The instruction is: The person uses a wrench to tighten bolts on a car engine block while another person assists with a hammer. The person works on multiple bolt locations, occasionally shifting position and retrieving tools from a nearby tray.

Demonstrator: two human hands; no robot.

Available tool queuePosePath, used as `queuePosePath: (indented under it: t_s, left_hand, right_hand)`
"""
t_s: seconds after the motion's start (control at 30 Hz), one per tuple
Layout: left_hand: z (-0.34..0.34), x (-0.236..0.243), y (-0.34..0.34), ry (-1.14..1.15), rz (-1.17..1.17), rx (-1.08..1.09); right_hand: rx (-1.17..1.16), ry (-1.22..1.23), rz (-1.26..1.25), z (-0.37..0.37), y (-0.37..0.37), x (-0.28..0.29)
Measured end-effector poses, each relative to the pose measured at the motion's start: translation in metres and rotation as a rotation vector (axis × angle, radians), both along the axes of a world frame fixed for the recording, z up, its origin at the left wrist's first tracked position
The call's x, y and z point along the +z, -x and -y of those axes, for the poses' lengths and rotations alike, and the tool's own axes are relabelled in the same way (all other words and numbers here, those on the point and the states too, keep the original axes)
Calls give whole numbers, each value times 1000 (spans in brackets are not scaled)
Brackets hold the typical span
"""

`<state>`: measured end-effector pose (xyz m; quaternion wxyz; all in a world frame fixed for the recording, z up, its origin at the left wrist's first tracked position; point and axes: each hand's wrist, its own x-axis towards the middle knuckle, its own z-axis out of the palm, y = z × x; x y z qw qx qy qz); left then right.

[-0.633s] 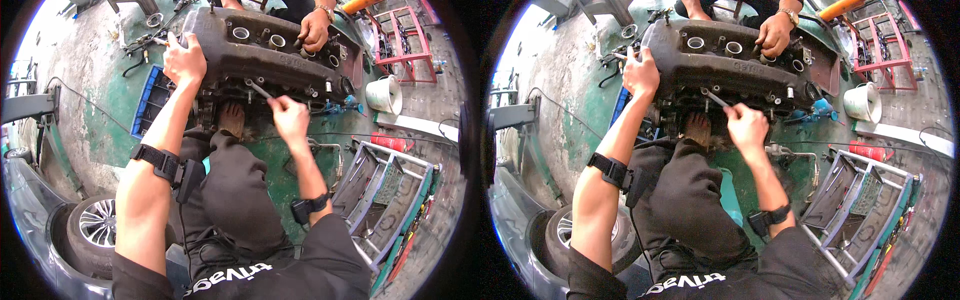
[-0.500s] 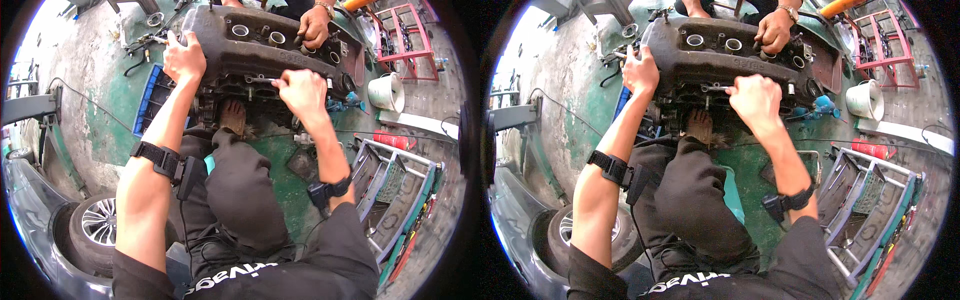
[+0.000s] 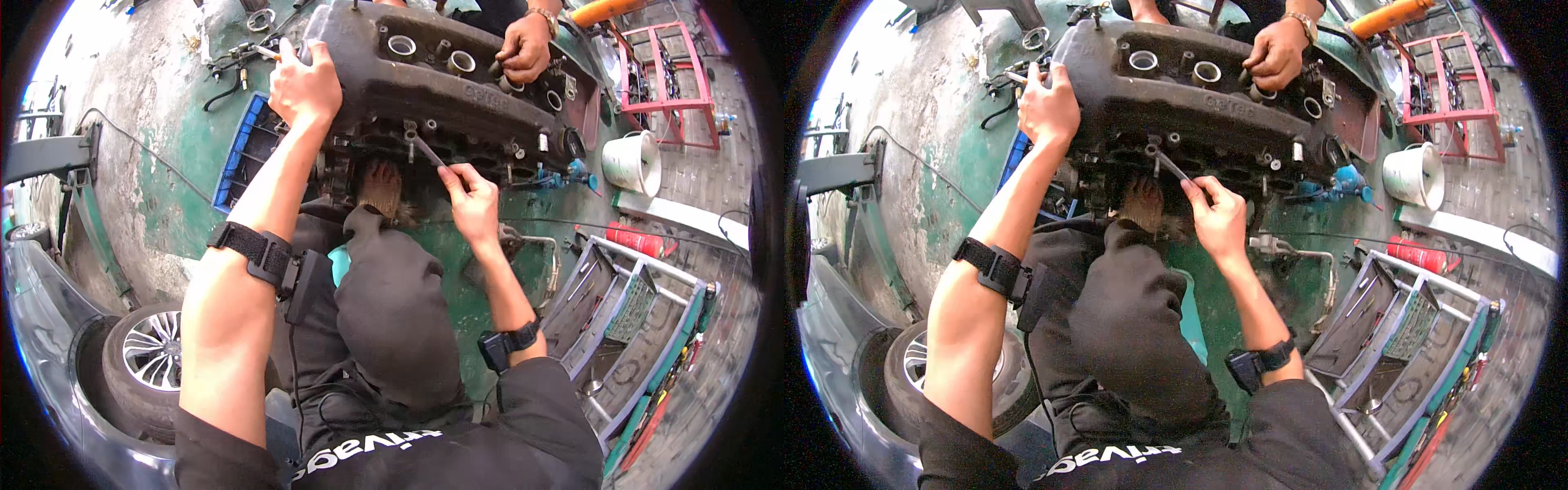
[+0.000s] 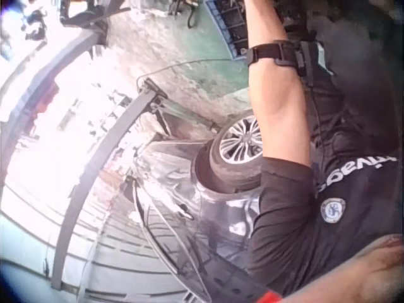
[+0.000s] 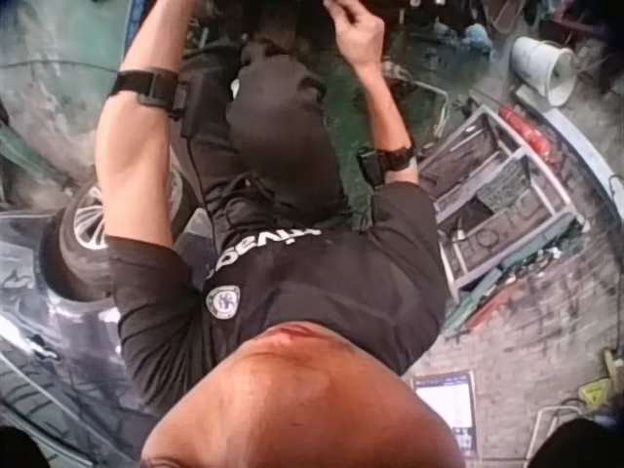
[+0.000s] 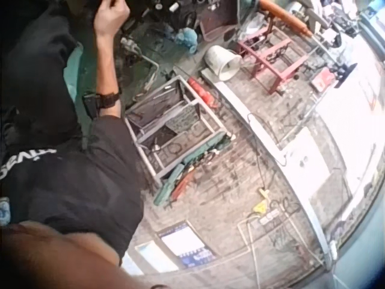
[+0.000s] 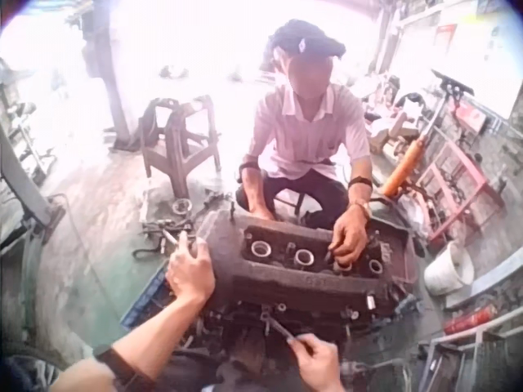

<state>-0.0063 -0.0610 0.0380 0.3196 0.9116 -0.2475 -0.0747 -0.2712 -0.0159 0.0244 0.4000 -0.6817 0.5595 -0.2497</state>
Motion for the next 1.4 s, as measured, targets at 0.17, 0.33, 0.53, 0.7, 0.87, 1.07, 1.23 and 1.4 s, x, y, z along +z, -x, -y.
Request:
queuePosePath:
  t_s: [0.17, 0.33, 0.53, 0.7, 0.87, 1.07, 1.23, 1.4]
  left_hand:
    - [0, 1, 0, 13, 18, -1]
    - [0, 2, 1, 21, 16, 2]
    - [-1, 1, 1, 43, 20, -5]
    - [1, 0, -2, -20, 13, -6]
    - [4, 0, -1, 9, 17, 48]
    - [2, -6, -2, 27, 16, 40]
    - [-1, -5, -2, 19, 9, 0]
    - [-28, 1, 27, 393, 487, -300]
  right_hand:
    - [-191, -60, 115, -21, -14, -36]
    - [-277, -219, 189, -23, -26, -47]
    - [-67, 162, -372, 18, -10, 9]
    - [451, 509, -779, 80, -33, 81]
    - [845, 992, -851, 79, -73, 95]
    - [416, 152, 27, 38, -23, 42]
    - [-138, -14, 120, -8, -12, -28]
    - [-224, -47, 141, -27, -21, -43]
